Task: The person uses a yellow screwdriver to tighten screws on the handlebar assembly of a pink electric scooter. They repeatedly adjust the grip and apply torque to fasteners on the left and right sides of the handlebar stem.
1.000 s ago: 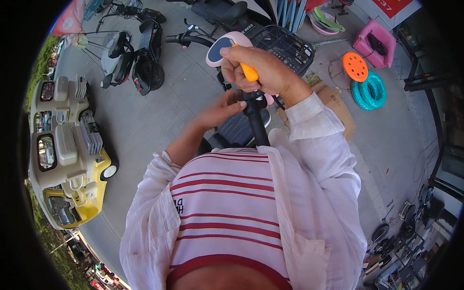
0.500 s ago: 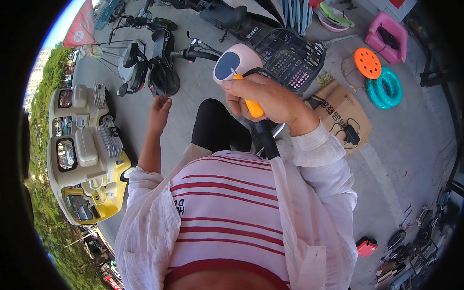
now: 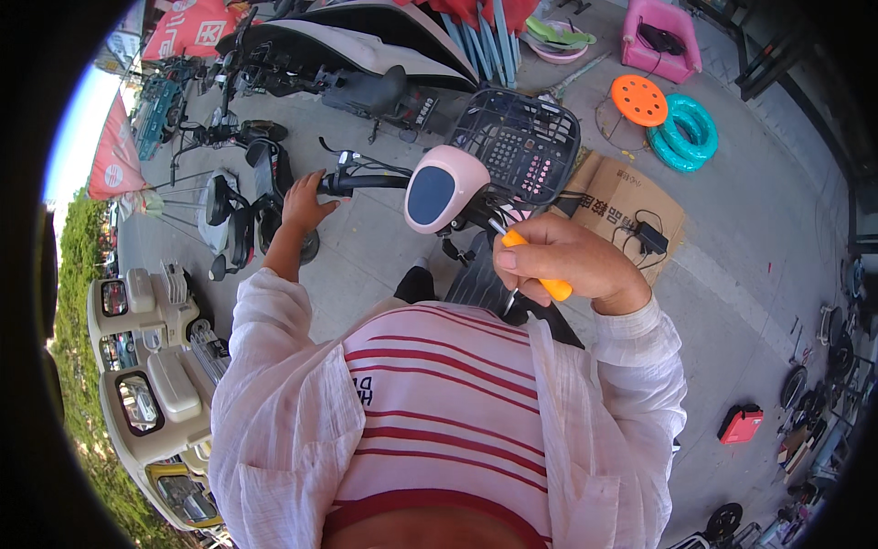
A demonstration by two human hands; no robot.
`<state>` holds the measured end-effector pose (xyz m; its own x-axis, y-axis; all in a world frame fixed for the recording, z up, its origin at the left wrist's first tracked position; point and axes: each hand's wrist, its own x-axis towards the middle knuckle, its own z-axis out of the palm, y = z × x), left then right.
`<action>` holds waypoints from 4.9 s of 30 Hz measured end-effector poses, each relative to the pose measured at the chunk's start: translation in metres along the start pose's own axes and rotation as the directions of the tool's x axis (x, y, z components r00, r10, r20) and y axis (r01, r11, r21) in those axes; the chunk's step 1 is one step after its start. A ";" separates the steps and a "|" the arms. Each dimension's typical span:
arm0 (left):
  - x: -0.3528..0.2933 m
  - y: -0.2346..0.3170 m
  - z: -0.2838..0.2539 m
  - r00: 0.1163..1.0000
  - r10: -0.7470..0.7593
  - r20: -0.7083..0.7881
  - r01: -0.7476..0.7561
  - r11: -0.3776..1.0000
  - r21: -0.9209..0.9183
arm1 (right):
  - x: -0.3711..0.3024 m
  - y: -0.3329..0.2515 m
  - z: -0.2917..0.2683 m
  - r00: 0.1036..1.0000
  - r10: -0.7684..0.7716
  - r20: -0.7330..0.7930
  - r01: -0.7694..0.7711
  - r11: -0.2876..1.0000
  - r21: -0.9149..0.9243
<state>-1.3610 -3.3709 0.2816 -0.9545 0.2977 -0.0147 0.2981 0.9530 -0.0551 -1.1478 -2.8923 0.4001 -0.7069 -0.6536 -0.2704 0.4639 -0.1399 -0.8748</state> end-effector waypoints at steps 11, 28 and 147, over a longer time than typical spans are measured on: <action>0.067 -0.034 0.013 0.937 0.327 0.122 -0.318 0.944 -0.093 | 0.077 -0.013 0.153 0.176 -0.609 -0.774 -0.802 0.367 -0.471; 0.088 -0.079 0.061 0.905 0.424 -0.041 -0.424 0.887 -0.181 | 0.149 0.025 0.158 -0.285 -0.741 -0.607 -0.525 0.651 -0.548; 0.047 0.030 0.006 0.847 0.387 -0.365 -0.477 0.856 -0.198 | 0.102 0.085 -0.049 -0.233 -0.638 -0.734 -0.077 0.765 -0.639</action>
<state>-1.3973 -3.3283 0.2730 -0.6923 0.6416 0.3302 0.7107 0.6856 0.1579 -1.2067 -2.9349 0.2786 -0.5234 0.7875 0.3253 0.0681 0.4192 -0.9053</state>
